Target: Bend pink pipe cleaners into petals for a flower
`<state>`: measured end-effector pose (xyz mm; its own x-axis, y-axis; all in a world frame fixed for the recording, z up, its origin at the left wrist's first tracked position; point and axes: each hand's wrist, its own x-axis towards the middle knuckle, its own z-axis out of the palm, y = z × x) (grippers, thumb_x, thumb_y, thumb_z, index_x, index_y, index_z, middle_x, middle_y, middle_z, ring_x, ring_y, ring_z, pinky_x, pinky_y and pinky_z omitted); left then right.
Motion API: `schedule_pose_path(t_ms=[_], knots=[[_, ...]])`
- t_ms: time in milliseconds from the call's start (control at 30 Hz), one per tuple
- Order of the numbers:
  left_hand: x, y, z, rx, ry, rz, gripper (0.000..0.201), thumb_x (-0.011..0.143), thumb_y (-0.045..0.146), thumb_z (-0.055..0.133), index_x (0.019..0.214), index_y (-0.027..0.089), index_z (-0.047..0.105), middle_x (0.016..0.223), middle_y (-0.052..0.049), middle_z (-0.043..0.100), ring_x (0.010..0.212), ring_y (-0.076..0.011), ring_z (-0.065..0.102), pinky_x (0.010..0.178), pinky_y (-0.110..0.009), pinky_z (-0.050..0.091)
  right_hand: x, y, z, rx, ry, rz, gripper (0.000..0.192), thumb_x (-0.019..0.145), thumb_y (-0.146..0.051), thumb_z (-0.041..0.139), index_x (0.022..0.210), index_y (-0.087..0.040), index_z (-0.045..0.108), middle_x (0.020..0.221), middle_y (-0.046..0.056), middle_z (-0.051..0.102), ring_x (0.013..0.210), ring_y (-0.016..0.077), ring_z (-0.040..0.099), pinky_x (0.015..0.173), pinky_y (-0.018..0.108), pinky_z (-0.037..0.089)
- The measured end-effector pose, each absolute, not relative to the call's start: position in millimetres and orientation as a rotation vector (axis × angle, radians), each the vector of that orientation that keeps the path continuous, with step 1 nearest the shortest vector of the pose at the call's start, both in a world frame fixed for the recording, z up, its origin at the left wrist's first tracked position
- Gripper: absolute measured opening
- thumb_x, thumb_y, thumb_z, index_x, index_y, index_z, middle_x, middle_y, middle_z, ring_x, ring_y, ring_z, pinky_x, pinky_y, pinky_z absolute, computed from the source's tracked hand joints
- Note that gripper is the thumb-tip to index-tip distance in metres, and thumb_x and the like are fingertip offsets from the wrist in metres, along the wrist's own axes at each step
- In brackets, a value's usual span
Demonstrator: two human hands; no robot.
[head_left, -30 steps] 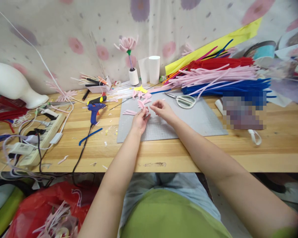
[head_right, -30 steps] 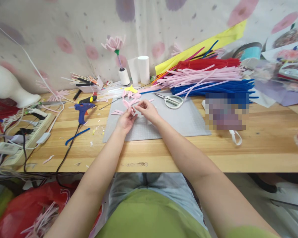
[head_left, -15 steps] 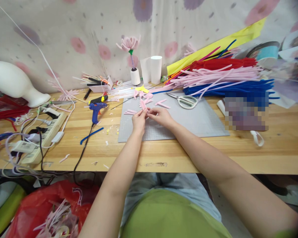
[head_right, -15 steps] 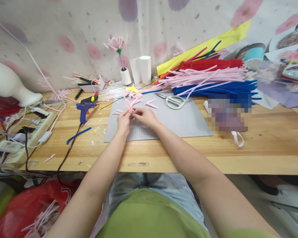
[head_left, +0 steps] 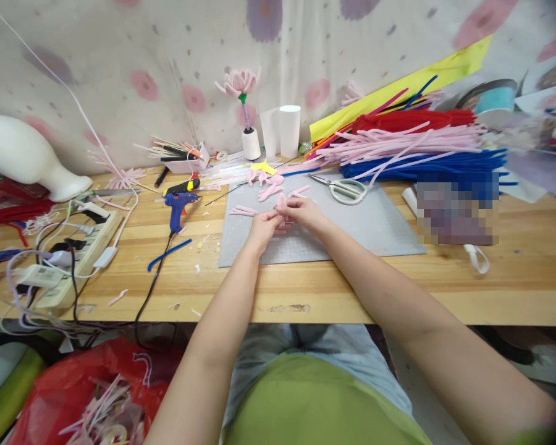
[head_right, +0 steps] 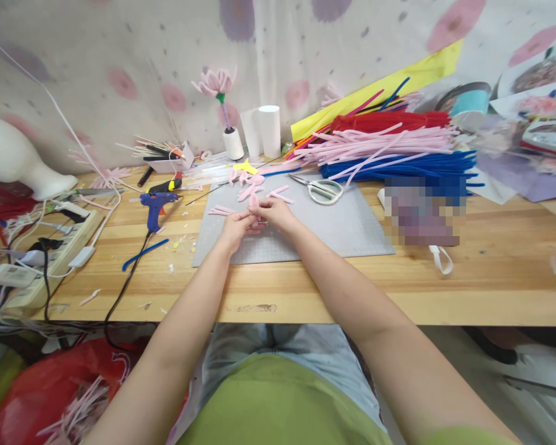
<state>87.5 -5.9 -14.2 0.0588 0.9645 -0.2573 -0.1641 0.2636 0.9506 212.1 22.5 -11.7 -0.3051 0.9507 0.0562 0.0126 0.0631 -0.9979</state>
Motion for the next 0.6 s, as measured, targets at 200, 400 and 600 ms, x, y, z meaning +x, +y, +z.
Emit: schedule_pose_path(t_ms=[200,400,600], knots=[[86.7,-7.1,-16.5,0.999,1.110,1.026,0.019,0.067,0.026,0.070,0.079,0.012,0.067,0.078,-0.006,0.069,0.067,-0.0140,0.065,0.064,-0.028,0.051,218.7,26.1,-11.6,-1.084,-1.341,1.481,0.031,0.054,-0.041,0.072,0.063,-0.012,0.063,0.050,-0.001,0.051,0.046,0.0059,0.036,0.045,0.024,0.024],[85.2,-8.3,-13.7,0.974,1.148,1.023,0.016,0.064,0.022,0.071,0.075,0.011,0.067,0.073,-0.005,0.067,0.064,-0.0143,0.064,0.061,-0.028,0.052,223.0,29.7,-12.9,-1.154,-1.282,1.433,0.029,0.054,-0.041,0.071,0.060,-0.014,0.061,0.041,-0.005,0.039,0.041,0.0049,0.023,0.043,0.025,0.015],[92.6,-5.4,-16.7,0.908,1.289,1.130,0.017,0.059,0.022,0.075,0.064,0.011,0.064,0.061,-0.002,0.062,0.060,-0.0127,0.060,0.060,-0.029,0.052,218.5,29.0,-15.8,-1.184,-1.337,1.307,0.035,0.056,-0.049,0.069,0.052,-0.017,0.054,0.041,-0.006,0.033,0.043,0.0069,0.025,0.046,0.026,0.017]])
